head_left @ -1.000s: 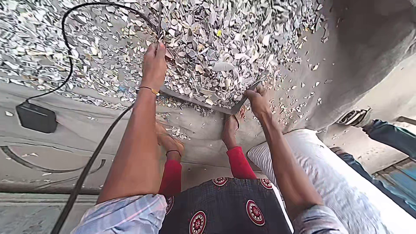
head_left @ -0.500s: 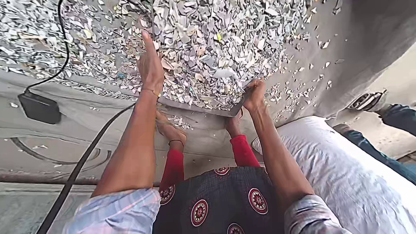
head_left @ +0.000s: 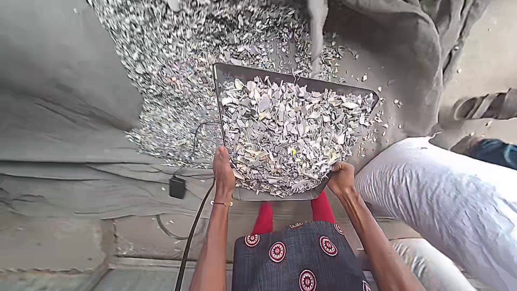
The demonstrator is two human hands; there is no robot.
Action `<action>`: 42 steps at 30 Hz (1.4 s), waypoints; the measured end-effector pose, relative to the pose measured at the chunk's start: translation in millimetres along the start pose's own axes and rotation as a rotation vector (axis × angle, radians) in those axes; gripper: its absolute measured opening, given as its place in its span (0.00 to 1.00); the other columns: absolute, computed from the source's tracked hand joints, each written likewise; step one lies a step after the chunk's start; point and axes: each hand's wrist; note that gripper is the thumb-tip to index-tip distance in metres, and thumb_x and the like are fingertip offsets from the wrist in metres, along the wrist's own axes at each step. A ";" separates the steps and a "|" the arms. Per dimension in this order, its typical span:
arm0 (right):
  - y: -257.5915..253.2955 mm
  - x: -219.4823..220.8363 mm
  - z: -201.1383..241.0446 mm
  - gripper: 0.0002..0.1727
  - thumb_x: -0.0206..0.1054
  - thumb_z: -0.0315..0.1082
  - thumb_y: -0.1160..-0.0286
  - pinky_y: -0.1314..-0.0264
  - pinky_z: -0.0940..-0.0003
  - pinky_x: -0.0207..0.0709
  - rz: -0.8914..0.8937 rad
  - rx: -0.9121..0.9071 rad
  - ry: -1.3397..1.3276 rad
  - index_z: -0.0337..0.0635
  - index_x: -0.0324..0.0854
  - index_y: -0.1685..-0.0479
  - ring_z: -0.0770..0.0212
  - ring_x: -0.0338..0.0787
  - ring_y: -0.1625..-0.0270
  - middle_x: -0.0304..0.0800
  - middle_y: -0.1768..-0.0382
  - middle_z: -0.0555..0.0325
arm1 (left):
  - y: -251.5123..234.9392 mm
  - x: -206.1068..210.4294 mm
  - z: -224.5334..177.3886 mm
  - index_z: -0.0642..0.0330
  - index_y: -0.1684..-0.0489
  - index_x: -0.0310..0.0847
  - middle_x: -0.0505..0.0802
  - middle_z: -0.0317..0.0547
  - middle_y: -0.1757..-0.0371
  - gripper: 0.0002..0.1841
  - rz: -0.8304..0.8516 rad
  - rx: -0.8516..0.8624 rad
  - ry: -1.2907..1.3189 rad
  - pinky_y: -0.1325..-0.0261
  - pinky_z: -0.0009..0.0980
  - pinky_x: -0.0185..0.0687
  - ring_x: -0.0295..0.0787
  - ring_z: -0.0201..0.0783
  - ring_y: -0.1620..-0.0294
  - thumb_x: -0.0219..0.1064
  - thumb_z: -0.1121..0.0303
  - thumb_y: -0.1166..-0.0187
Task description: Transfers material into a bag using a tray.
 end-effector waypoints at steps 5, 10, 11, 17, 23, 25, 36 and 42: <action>104.1 -16.1 15.7 0.11 0.54 0.23 0.57 0.67 0.69 0.85 -0.126 0.001 -0.184 0.50 0.75 0.77 0.71 0.89 0.72 0.88 0.78 0.65 | 66.5 -45.5 -68.8 0.81 0.17 0.55 0.68 0.70 0.16 0.42 0.105 0.112 -0.015 0.11 0.34 0.53 0.63 0.37 0.14 0.35 0.45 0.11; 217.4 -57.3 18.8 0.12 0.56 0.24 0.63 0.68 0.74 0.84 -0.289 0.012 -0.351 0.54 0.77 0.81 0.76 0.88 0.73 0.89 0.78 0.69 | 143.9 -75.6 -111.2 0.75 0.10 0.42 0.64 0.59 0.12 0.43 0.275 0.157 -0.066 0.13 0.22 0.55 0.62 0.23 0.15 0.32 0.42 0.10; 236.9 -67.1 21.6 0.12 0.56 0.24 0.63 0.68 0.76 0.83 -0.330 0.007 -0.370 0.55 0.77 0.83 0.77 0.87 0.74 0.88 0.79 0.70 | 157.7 -75.7 -116.9 0.76 0.10 0.41 0.64 0.59 0.12 0.45 0.312 0.154 -0.069 0.14 0.21 0.55 0.62 0.23 0.15 0.34 0.40 0.11; 330.3 -131.8 35.5 0.16 0.57 0.23 0.62 0.63 0.80 0.84 -0.473 -0.118 -0.430 0.58 0.83 0.80 0.82 0.88 0.70 0.92 0.76 0.75 | 234.4 -55.8 -139.0 0.76 0.15 0.48 0.81 0.36 0.27 0.53 0.486 0.167 -0.054 0.25 0.16 0.72 0.76 0.12 0.29 0.46 0.28 0.19; 382.7 -189.5 57.6 0.19 0.59 0.22 0.62 0.58 0.79 0.87 -0.489 -0.185 -0.502 0.57 0.85 0.71 0.81 0.91 0.64 0.95 0.70 0.75 | 313.9 -30.2 -166.1 0.58 0.28 0.63 0.90 0.14 0.46 0.42 0.529 0.179 0.054 0.35 0.18 0.83 0.86 0.12 0.41 0.55 0.27 0.23; 396.3 -206.3 65.6 0.20 0.58 0.22 0.61 0.58 0.78 0.87 -0.488 -0.183 -0.501 0.55 0.83 0.67 0.81 0.92 0.63 0.95 0.69 0.75 | 340.6 -23.5 -178.0 0.48 0.33 0.70 0.93 0.12 0.50 0.35 0.561 0.165 0.140 0.37 0.18 0.86 0.89 0.13 0.43 0.56 0.28 0.24; 410.1 -273.0 108.3 0.18 0.58 0.27 0.47 0.51 0.79 0.87 -0.469 -0.185 -0.552 0.50 0.78 0.53 0.82 0.91 0.59 0.93 0.65 0.77 | 398.3 3.1 -215.8 0.64 0.37 0.63 0.86 0.06 0.55 0.27 0.630 0.319 0.051 0.38 0.10 0.77 0.82 0.01 0.47 0.61 0.48 0.16; 388.6 -294.6 120.5 0.15 0.49 0.40 0.24 0.49 0.74 0.89 -0.466 -0.165 -0.680 0.51 0.81 0.52 0.76 0.94 0.56 0.96 0.62 0.70 | 405.2 41.8 -234.6 0.50 0.39 0.68 0.89 0.01 0.55 0.21 0.807 0.416 0.020 0.37 0.13 0.80 0.85 0.04 0.48 0.67 0.50 0.19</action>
Point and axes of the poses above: each hand's wrist, its own y-axis away from the middle knuckle, its own x-axis out of the palm, z = x × y
